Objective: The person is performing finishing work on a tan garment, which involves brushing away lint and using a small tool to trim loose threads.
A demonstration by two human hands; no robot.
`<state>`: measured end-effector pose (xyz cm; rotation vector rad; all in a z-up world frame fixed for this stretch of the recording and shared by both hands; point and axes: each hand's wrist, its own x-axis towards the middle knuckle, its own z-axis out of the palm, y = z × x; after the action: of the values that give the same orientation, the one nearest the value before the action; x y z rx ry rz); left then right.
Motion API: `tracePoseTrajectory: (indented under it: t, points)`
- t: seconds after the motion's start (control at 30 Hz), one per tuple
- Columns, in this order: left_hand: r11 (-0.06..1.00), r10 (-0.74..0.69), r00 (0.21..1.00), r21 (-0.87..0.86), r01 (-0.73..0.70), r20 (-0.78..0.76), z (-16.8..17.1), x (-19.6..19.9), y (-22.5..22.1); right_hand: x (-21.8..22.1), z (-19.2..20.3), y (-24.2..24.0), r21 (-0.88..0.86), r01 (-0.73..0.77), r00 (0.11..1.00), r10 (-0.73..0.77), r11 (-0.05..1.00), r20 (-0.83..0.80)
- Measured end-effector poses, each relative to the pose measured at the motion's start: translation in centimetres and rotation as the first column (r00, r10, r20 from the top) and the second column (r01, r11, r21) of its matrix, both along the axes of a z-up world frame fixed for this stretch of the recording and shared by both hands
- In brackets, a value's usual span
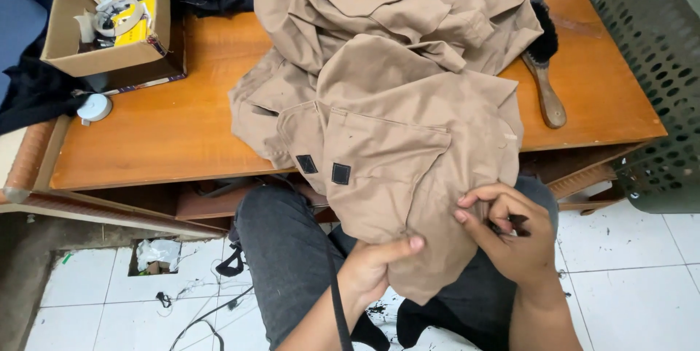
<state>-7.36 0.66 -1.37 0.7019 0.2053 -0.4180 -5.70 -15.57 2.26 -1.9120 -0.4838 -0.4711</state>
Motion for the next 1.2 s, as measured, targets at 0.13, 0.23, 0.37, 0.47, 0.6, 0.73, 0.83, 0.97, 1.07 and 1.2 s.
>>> tracePoseTrajectory:
  t: [0.13,0.23,0.37,0.47,0.6,0.73,0.83,0.97,1.07,1.2]
  points:
    - [0.988,0.140,0.981,-0.046,-0.147,-0.131,1.3,1.3,-0.8,-0.4,0.2,0.1,0.054,-0.033,0.999,0.032,0.998,0.022]
    - [0.975,0.047,0.992,-0.209,-0.071,-0.118,1.3,1.2,-1.6,-0.5,0.4,-0.1,0.112,-0.066,0.997,0.061,0.992,0.047]
    - [0.966,0.204,0.976,-0.149,-0.213,-0.072,3.6,1.3,-2.3,-0.5,0.4,-0.4,0.080,-0.077,0.997,0.075,0.994,0.035]
    - [0.971,0.239,0.968,0.008,-0.239,-0.076,4.5,1.5,-2.4,-0.3,0.1,-0.5,0.133,-0.087,0.996,0.086,0.987,0.012]
    - [0.967,0.253,0.962,0.012,-0.253,-0.108,5.2,1.2,-2.7,0.1,-0.9,-1.3,0.198,-0.067,0.991,0.088,0.978,-0.100]
    - [0.947,0.322,0.944,0.017,-0.321,-0.078,5.5,1.2,-2.4,-0.5,0.0,-0.7,0.057,0.042,0.997,-0.039,0.997,-0.063]
    - [0.950,0.311,0.937,0.039,-0.309,-0.158,6.2,1.3,-2.2,-1.4,-0.6,-0.6,0.225,0.094,0.991,-0.112,0.970,0.069]
    - [0.958,0.287,0.945,0.032,-0.286,-0.155,6.0,0.9,-2.3,-2.7,0.0,-0.7,0.155,0.164,0.980,-0.179,0.974,0.088]
    - [0.948,0.317,0.946,0.036,-0.316,-0.063,5.4,0.5,-2.7,-2.7,1.0,-0.1,-0.114,0.212,0.963,-0.187,0.971,0.194]
    - [0.942,0.334,0.942,0.027,-0.333,-0.019,4.5,0.1,-2.8,-2.3,1.5,0.8,-0.180,0.195,0.960,-0.150,0.964,0.236]
